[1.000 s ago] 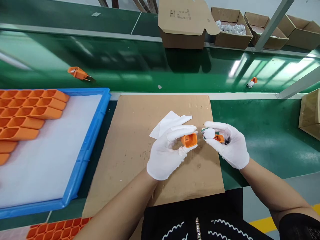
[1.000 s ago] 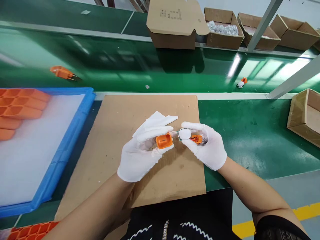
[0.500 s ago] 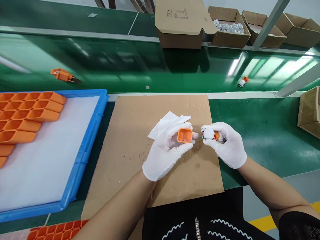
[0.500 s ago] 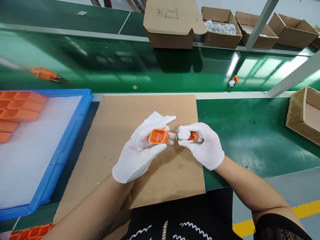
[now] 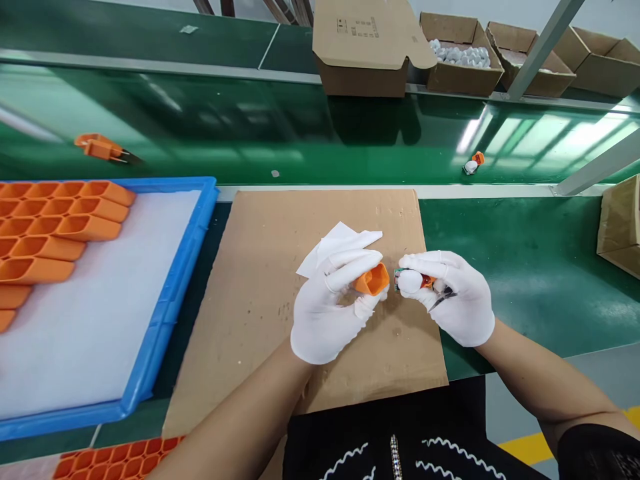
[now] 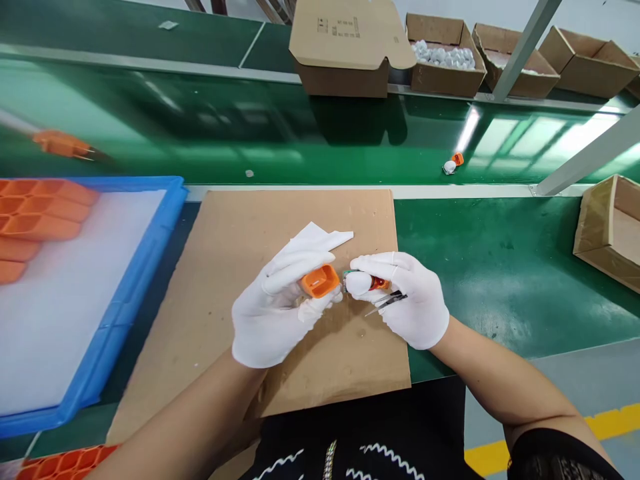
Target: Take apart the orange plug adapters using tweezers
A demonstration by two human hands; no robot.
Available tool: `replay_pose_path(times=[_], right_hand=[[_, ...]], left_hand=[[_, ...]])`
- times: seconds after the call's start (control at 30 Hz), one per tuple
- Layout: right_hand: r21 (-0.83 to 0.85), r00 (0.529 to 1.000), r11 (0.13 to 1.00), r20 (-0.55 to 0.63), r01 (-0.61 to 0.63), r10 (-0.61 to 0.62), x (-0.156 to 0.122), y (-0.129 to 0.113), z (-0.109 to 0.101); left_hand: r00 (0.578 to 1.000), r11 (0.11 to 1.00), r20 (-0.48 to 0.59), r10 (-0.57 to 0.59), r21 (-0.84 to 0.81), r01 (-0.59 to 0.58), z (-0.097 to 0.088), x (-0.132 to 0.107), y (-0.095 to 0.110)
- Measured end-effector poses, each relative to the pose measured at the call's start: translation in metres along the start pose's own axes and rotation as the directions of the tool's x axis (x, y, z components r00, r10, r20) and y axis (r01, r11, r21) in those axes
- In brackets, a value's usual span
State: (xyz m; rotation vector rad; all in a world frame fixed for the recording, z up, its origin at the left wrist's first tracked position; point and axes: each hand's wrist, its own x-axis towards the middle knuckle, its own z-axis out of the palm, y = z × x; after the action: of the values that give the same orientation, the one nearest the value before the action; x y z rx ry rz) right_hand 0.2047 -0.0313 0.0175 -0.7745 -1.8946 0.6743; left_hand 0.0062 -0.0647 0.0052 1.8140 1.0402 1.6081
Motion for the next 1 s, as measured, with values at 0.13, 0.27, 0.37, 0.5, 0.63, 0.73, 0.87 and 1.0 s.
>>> replay_pose_path(times=[0.13,0.27,0.37,0.5,0.63,0.73,0.87,1.0], right_hand=[[0.018,1.000,1.000,0.002,0.015,-0.015,0.002,-0.001,0.001],[-0.043,0.998,0.998,-0.044,0.048,-0.050,0.005,-0.008,0.000],[-0.053,0.997,0.999,-0.083,0.000,-0.005,0.004,-0.012,-0.001],[-0.046,0.994,0.996,-0.075,-0.078,0.075,0.004,-0.013,-0.001],[-0.061,0.995,0.997,-0.084,-0.053,0.048,0.004,-0.013,-0.001],[-0.146,0.997,0.988,-0.070,-0.051,0.041,0.004,-0.012,-0.002],[-0.254,0.997,0.965,-0.034,0.063,-0.074,0.001,-0.011,-0.003],[-0.361,0.993,0.926,-0.007,0.109,-0.119,-0.003,-0.006,-0.005]], left_hand=[[0.993,0.991,0.012,-0.116,-0.061,0.116,0.002,-0.002,0.006],[0.996,0.993,0.014,-0.085,-0.082,0.086,0.002,-0.001,0.006],[0.987,0.967,-0.013,-0.162,-0.201,0.156,0.004,-0.001,0.005],[0.975,0.939,-0.027,-0.219,-0.277,0.203,0.005,-0.002,0.004],[0.981,0.959,-0.024,-0.191,-0.219,0.181,0.004,-0.002,0.004],[0.988,0.982,-0.022,-0.150,-0.121,0.147,0.004,-0.002,0.003],[0.999,0.999,-0.010,-0.049,-0.023,0.049,0.003,-0.002,0.002],[0.999,0.999,0.016,-0.040,0.021,0.040,0.001,-0.003,0.002]])
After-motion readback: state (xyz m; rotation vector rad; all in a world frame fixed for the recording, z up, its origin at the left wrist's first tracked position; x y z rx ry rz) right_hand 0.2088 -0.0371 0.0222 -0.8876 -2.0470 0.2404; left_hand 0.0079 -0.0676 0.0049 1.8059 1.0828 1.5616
